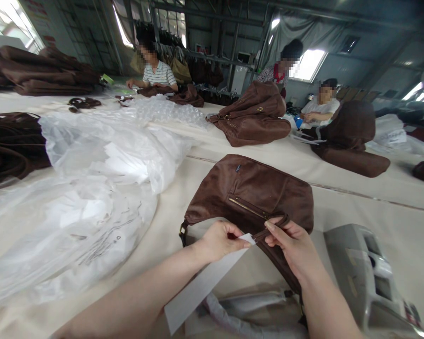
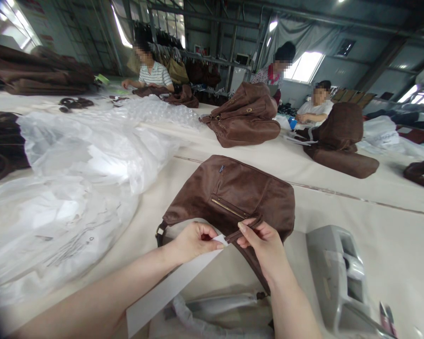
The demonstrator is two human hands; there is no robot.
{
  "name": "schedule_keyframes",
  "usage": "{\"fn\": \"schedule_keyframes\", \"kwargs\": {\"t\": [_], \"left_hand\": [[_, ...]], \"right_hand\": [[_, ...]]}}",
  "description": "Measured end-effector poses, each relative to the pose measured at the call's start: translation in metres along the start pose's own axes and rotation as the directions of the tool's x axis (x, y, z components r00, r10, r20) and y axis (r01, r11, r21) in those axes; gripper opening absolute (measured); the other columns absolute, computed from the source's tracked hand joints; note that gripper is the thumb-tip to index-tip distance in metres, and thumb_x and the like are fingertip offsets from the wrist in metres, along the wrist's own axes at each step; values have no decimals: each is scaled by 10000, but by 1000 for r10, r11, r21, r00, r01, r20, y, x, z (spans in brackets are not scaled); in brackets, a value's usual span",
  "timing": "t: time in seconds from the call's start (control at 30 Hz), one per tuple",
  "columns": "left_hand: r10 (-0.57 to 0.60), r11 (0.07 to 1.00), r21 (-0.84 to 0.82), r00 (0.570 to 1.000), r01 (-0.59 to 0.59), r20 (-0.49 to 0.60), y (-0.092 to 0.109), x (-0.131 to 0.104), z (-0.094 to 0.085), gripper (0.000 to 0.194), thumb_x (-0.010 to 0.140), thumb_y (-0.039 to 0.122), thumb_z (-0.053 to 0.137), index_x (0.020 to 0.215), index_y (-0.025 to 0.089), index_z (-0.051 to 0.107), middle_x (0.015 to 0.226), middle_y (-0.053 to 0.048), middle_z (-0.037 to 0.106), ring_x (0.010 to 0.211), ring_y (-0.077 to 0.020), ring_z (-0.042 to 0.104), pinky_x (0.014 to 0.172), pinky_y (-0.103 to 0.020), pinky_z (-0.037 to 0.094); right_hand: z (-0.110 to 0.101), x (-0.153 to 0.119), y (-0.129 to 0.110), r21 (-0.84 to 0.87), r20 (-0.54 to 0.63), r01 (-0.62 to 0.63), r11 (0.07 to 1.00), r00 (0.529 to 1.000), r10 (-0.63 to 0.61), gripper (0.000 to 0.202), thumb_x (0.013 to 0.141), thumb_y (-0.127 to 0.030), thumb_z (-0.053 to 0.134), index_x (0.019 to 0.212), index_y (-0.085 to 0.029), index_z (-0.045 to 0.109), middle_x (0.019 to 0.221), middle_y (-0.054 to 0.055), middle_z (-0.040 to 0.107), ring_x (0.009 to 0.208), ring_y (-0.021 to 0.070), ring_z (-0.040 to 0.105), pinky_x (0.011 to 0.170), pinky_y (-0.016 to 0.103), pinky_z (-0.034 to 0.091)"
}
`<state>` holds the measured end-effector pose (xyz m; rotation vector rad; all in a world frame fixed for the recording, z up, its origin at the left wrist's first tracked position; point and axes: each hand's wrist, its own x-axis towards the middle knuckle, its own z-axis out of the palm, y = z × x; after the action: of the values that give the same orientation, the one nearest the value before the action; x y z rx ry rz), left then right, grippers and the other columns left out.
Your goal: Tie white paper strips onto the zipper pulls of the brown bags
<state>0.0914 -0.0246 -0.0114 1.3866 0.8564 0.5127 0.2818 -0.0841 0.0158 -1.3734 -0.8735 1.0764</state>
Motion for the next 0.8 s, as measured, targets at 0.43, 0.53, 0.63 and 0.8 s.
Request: {"fn": "schedule_keyframes", "kwargs": {"t": [0.43, 0.53, 0.63, 0.8], "left_hand": [[43, 978, 196, 992, -66, 120, 1, -4, -1, 317, 642, 444, 722, 708, 136, 682, 587, 42, 549, 544, -74, 423, 489, -186, 309], [33, 992, 117, 994, -45, 104, 1, -3, -1, 354, 630, 470, 726, 727, 132, 688, 590, 39, 556, 538, -74, 428, 502, -190, 326], [27, 998, 57, 996, -32, 84, 1, -2, 0, 388, 610, 496, 733, 732, 130, 692, 581, 33, 566, 524, -77, 438, 502, -197, 338], [64, 996, 59, 998, -62, -18, -1, -1, 3, 403, 578, 514, 751, 716, 141, 686, 651, 7, 617, 599, -100, 499, 585, -208, 402]], "right_hand": [[2, -2, -7, -242, 72, 80, 967, 995, -64, 293, 699, -433, 735, 823, -174, 679, 645, 9, 646, 594, 125, 587, 589, 227, 474], [3, -4, -7, -240, 105, 51, 969, 994, -26, 293, 705, -439, 725, 832, -178, 682, 654, 3, 641, 600, 125, 582, 593, 228, 458], [7, -5, -6, -283, 203, 40, 958, 979, 19, 274, 735, -436, 697, 832, -180, 695, 643, -4, 632, 620, 125, 569, 609, 228, 438], [9, -4, -6, -349, 335, 46, 936, 939, 78, 304, 730, -455, 690, 808, -162, 707, 627, -8, 603, 580, 110, 508, 549, 220, 378]]}}
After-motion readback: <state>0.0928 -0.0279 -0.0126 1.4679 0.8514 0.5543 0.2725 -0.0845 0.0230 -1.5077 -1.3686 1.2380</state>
